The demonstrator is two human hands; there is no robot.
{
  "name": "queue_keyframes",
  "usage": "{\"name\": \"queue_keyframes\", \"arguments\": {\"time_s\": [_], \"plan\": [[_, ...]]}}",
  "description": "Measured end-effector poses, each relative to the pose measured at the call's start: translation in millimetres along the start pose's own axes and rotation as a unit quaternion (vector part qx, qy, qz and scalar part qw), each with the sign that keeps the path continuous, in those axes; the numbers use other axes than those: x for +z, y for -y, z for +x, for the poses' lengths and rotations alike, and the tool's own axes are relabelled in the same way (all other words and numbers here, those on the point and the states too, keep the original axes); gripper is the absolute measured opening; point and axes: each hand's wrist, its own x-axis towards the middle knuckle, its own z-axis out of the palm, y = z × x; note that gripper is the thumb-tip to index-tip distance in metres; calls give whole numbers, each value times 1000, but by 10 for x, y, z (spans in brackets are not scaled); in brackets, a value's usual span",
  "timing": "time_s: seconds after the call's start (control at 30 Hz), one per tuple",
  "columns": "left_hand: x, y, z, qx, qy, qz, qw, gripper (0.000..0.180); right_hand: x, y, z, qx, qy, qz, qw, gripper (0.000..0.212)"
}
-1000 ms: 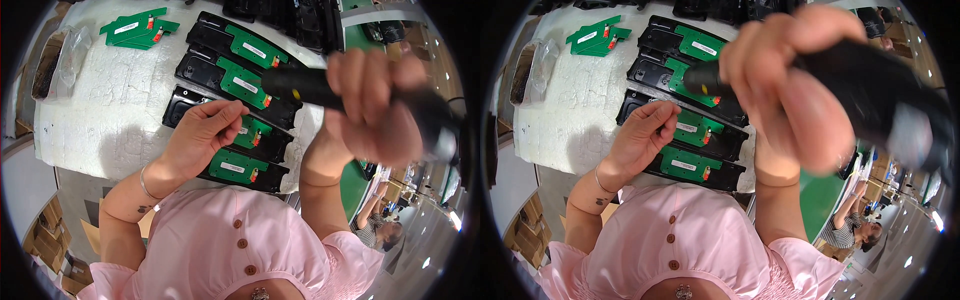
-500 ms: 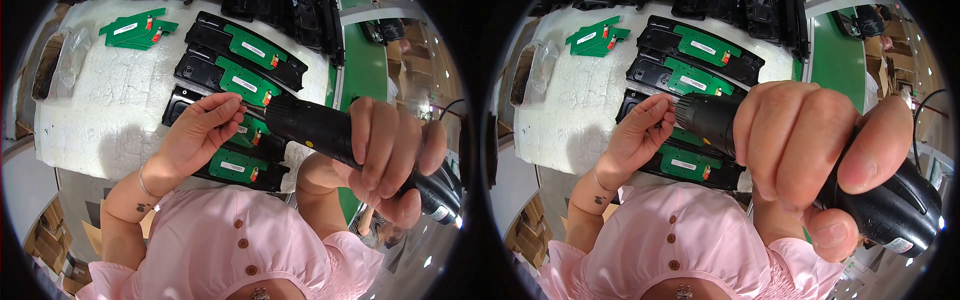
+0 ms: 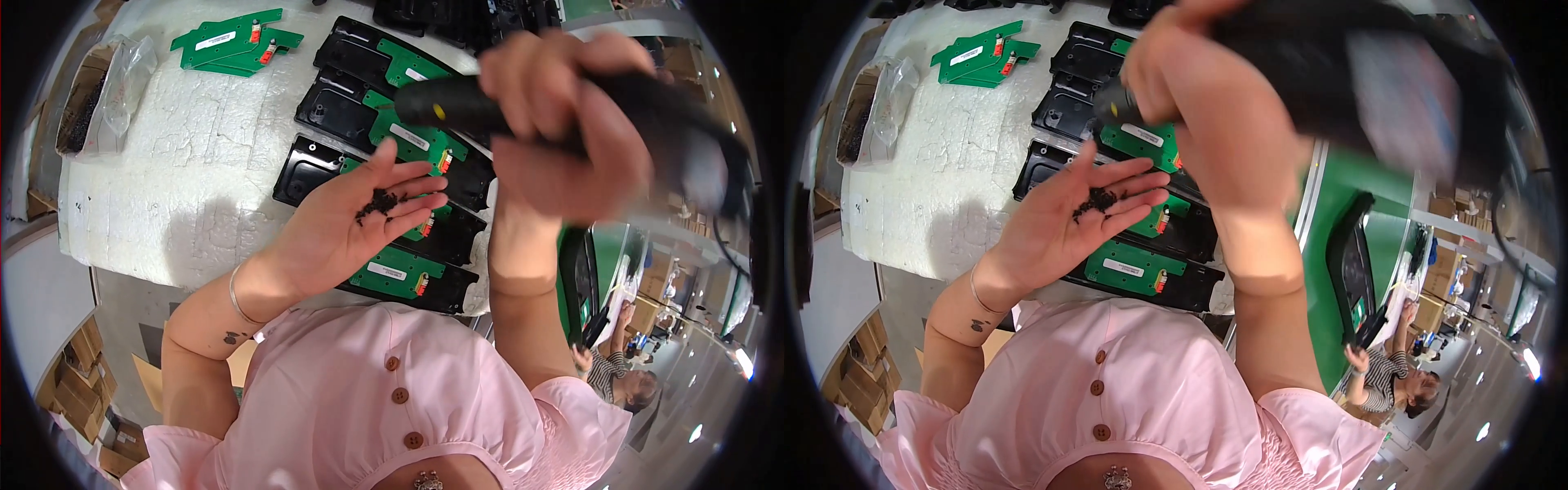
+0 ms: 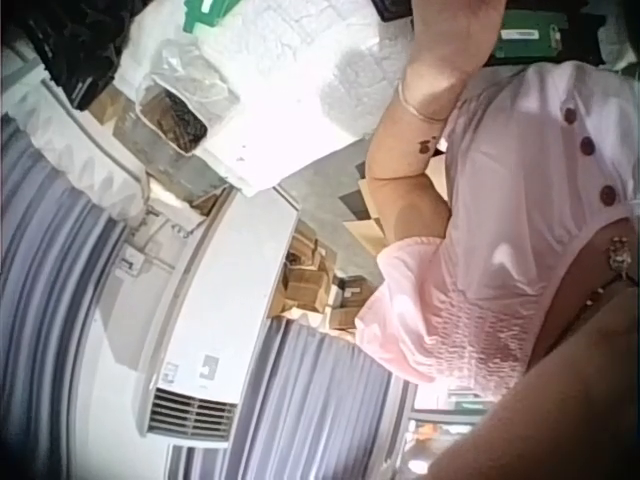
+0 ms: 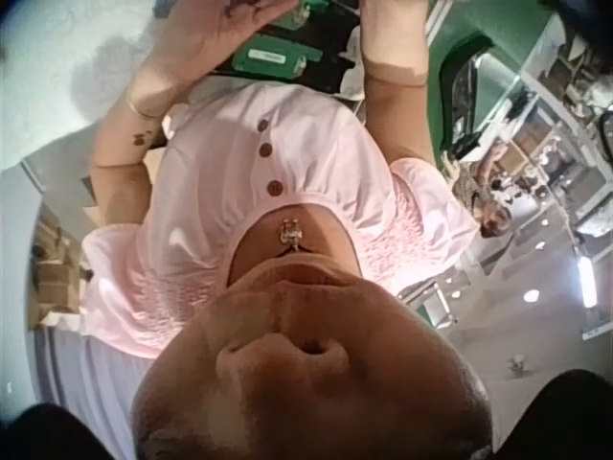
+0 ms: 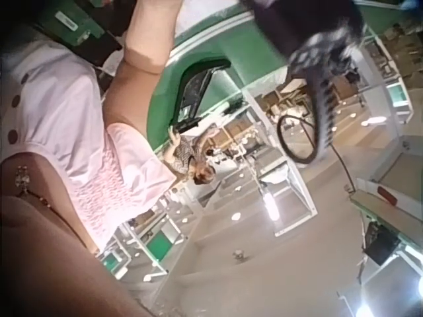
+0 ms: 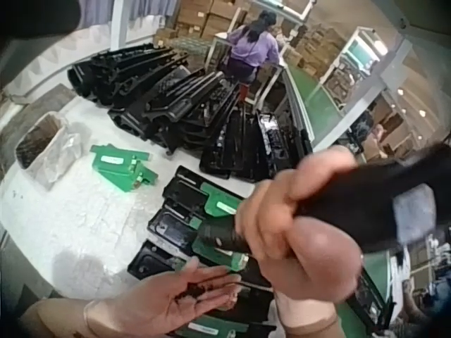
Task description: The recorder is assembling electronic battery packs by inserting circuit boards and using an electric screwdriver to drive screws into the housings.
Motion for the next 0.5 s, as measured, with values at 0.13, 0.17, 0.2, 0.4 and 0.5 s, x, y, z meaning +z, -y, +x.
{"name": "queue_keyframes", "arguments": {"time_s": [0.13,0.17,0.2,0.4,0.5], "plan": [[-139,31,-56,80,2,59,995,41,131,-277,151,92,-144,13,985,21],[-145,23,-72,76,-4,72,995,37,111,-324,160,86,-140,11,986,21],[-149,15,-84,72,-11,84,994,34,104,-350,161,87,-138,11,986,21],[-156,-22,-97,39,8,116,992,32,99,-428,210,96,-126,14,987,23],[-177,-24,-88,14,13,101,995,32,120,-426,258,118,-113,6,987,22]]}}
